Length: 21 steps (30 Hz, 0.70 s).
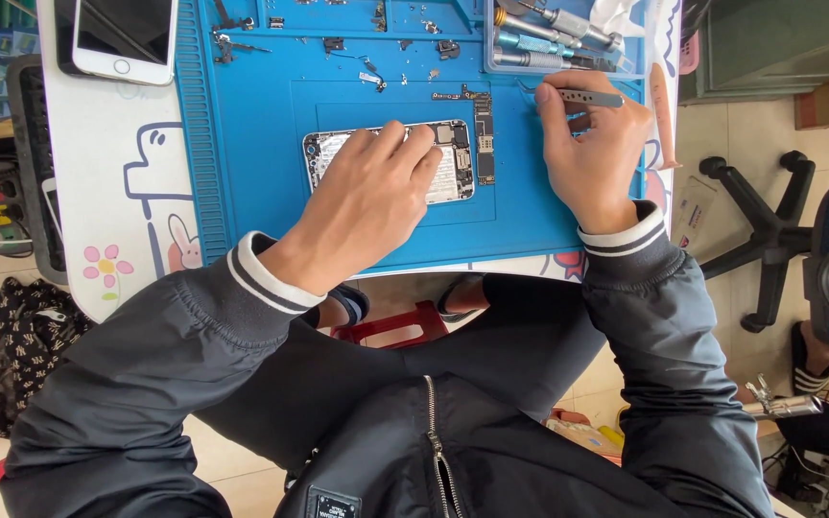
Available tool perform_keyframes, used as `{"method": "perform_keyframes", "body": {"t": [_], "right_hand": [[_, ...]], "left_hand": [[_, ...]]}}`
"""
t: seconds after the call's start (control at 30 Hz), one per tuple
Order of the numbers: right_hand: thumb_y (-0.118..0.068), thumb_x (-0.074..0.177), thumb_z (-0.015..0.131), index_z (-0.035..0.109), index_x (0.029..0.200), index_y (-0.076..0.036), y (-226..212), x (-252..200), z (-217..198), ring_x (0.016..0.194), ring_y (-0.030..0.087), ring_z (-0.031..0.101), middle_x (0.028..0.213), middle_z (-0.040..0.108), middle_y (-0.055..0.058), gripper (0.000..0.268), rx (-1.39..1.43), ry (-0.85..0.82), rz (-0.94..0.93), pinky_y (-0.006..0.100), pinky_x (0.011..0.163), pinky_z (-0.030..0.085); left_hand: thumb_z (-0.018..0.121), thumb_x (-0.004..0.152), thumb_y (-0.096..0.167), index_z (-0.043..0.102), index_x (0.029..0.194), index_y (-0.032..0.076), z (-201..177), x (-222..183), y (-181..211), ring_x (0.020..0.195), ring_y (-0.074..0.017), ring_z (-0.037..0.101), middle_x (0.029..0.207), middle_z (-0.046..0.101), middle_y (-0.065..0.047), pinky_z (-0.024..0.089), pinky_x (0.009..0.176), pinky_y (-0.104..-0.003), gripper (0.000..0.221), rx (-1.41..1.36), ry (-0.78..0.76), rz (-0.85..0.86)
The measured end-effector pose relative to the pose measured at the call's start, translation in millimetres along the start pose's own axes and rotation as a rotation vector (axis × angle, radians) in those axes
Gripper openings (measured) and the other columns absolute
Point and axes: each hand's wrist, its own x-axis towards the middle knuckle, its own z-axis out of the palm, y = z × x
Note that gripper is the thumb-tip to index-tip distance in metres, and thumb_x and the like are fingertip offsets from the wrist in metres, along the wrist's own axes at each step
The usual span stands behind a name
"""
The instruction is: The person uses tweezers to carefully remove small components and connectors from a disassembled mobile phone chassis placed on a blue work mat. They manipulate the internal parts and place removed items onto the mat.
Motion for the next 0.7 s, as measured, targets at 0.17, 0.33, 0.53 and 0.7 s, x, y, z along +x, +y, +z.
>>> {"method": "perform_keyframes", "body": {"t": [0.17,0.33,0.53,0.7], "right_hand": [[-0.002,0.113,0.069,0.078,0.099,0.007,-3.1,1.7,-1.9,0.078,0.026,0.079,0.105,0.078,0.015,0.019,0.04,-0.019,0.017,0.03,0.058,0.058],[-0.003,0.113,0.069,0.078,0.102,0.007,-2.5,2.4,-1.6,0.077,0.027,0.079,0.104,0.078,0.016,0.018,0.043,-0.014,0.01,0.03,0.057,0.057],[-0.001,0.113,0.071,0.076,0.109,0.004,-1.9,2.3,-4.0,0.081,0.025,0.08,0.098,0.079,0.015,0.008,0.039,-0.028,-0.02,0.03,0.06,0.058],[0.002,0.114,0.064,0.072,0.109,0.008,-20.7,3.5,-12.9,0.083,0.028,0.075,0.09,0.075,0.019,0.011,0.387,-0.164,0.011,0.031,0.066,0.057]], "left_hand": [[0.067,0.101,0.015,0.071,0.115,0.009,0.3,0.0,-0.3,0.096,-0.0193,0.059,0.12,0.066,-0.005,0.053,0.076,-0.032,0.016,-0.008,-0.002,0.0],[0.067,0.1,0.015,0.071,0.114,0.01,-0.4,0.4,-0.1,0.095,-0.0188,0.059,0.118,0.066,-0.005,0.053,0.076,-0.032,0.015,0.007,-0.002,0.001],[0.067,0.096,0.007,0.072,0.11,0.008,1.1,1.3,-2.6,0.093,-0.021,0.059,0.116,0.067,-0.006,0.053,0.07,-0.033,0.015,-0.069,0.018,-0.009],[0.07,0.104,0.024,0.077,0.11,0.009,0.2,1.3,-4.8,0.093,-0.0212,0.06,0.117,0.069,-0.005,0.051,0.066,-0.034,0.017,-0.131,0.047,-0.041]]}}
